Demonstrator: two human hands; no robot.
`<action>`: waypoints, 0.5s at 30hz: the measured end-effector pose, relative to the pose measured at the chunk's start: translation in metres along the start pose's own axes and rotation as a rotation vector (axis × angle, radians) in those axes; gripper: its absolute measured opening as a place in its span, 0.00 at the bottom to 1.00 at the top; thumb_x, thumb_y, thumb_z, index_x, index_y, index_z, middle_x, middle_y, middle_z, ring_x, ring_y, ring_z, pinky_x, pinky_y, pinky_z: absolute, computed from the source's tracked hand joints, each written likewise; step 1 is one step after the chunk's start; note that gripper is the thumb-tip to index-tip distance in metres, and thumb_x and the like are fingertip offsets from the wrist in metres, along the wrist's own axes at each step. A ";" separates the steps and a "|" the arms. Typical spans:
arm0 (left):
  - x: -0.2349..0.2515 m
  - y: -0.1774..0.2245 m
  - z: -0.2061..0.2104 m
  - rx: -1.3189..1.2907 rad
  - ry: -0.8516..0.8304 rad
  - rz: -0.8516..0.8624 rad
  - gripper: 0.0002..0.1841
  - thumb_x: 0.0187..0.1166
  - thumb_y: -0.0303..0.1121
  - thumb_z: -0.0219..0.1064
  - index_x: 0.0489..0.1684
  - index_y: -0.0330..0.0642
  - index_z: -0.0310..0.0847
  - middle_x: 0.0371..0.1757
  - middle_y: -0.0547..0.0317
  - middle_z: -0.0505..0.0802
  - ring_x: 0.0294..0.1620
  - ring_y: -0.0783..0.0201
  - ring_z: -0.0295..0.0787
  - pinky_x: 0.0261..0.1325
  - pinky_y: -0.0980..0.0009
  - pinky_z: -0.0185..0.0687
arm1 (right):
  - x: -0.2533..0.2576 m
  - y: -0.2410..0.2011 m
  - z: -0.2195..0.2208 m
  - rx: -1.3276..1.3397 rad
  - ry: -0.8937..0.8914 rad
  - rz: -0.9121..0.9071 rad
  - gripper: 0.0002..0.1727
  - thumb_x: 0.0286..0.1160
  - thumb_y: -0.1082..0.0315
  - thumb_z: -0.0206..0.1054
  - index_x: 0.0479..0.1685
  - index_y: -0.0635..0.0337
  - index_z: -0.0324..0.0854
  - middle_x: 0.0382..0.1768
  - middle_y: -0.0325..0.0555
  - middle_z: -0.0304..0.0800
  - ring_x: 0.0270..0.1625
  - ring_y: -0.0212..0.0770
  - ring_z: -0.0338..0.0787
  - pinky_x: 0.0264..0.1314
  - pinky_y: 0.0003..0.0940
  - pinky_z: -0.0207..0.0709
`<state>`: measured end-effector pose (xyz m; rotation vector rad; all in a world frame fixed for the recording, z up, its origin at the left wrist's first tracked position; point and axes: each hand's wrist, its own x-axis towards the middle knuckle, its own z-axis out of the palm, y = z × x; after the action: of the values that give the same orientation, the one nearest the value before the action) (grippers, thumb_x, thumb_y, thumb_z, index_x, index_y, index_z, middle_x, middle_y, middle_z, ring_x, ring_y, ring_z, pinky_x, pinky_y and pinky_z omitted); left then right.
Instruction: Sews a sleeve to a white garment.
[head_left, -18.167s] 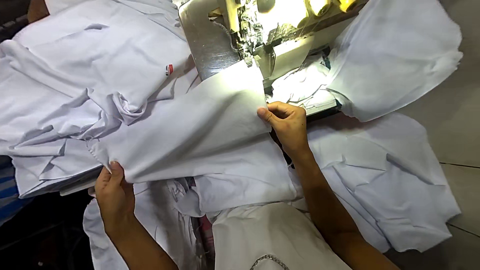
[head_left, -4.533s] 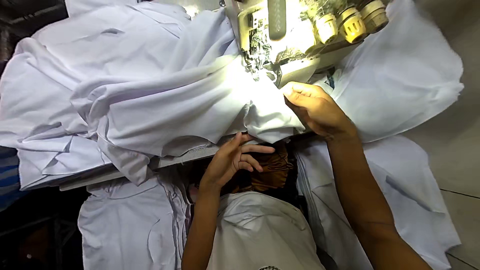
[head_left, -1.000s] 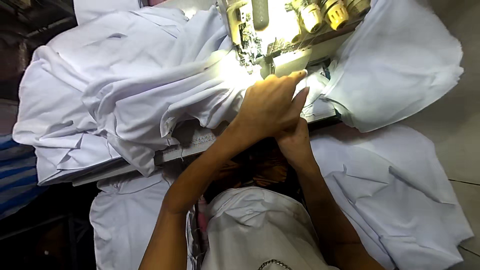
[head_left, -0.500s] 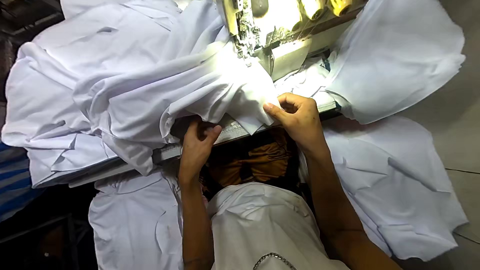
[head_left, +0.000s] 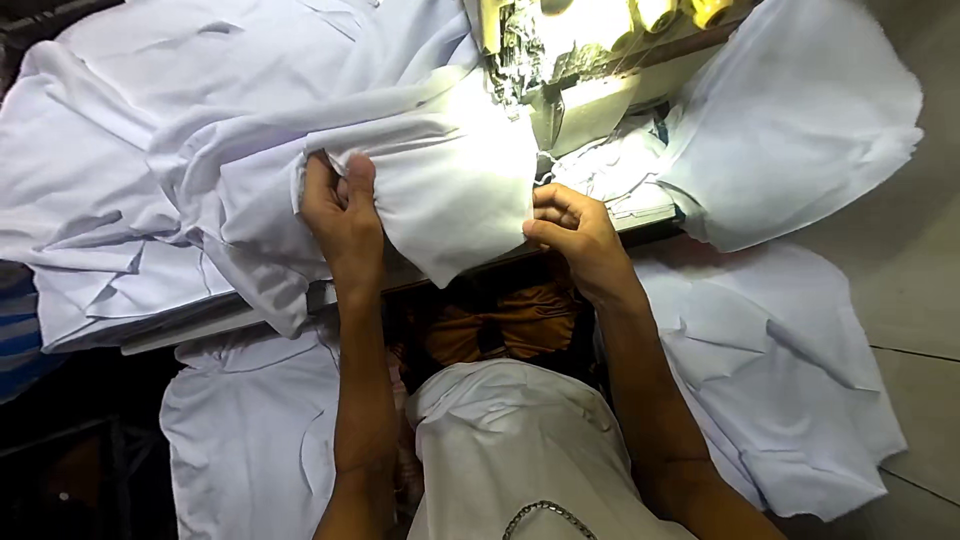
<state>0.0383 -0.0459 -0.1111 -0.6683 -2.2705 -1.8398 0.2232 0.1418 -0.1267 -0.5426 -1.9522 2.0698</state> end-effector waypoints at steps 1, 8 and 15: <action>0.003 -0.001 -0.002 0.030 -0.014 0.016 0.09 0.88 0.37 0.63 0.51 0.40 0.78 0.33 0.70 0.85 0.31 0.77 0.83 0.40 0.75 0.84 | 0.000 0.001 0.002 0.037 -0.007 0.009 0.13 0.76 0.74 0.62 0.57 0.57 0.82 0.36 0.43 0.90 0.28 0.33 0.83 0.27 0.23 0.76; 0.002 -0.003 -0.003 0.052 -0.040 0.041 0.10 0.88 0.36 0.63 0.53 0.39 0.77 0.33 0.70 0.85 0.30 0.76 0.82 0.38 0.76 0.83 | 0.002 0.000 0.024 -0.142 0.193 0.050 0.22 0.83 0.44 0.66 0.28 0.51 0.78 0.14 0.39 0.74 0.11 0.34 0.70 0.12 0.26 0.63; 0.003 -0.006 -0.004 0.031 -0.049 0.055 0.09 0.87 0.35 0.65 0.53 0.39 0.76 0.32 0.70 0.83 0.29 0.76 0.79 0.37 0.76 0.80 | -0.014 0.006 0.016 -0.179 0.219 0.025 0.17 0.85 0.52 0.67 0.34 0.54 0.87 0.15 0.41 0.82 0.09 0.33 0.73 0.09 0.23 0.66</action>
<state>0.0325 -0.0501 -0.1147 -0.7707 -2.2818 -1.7792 0.2294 0.1206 -0.1308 -0.7977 -2.0178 1.7737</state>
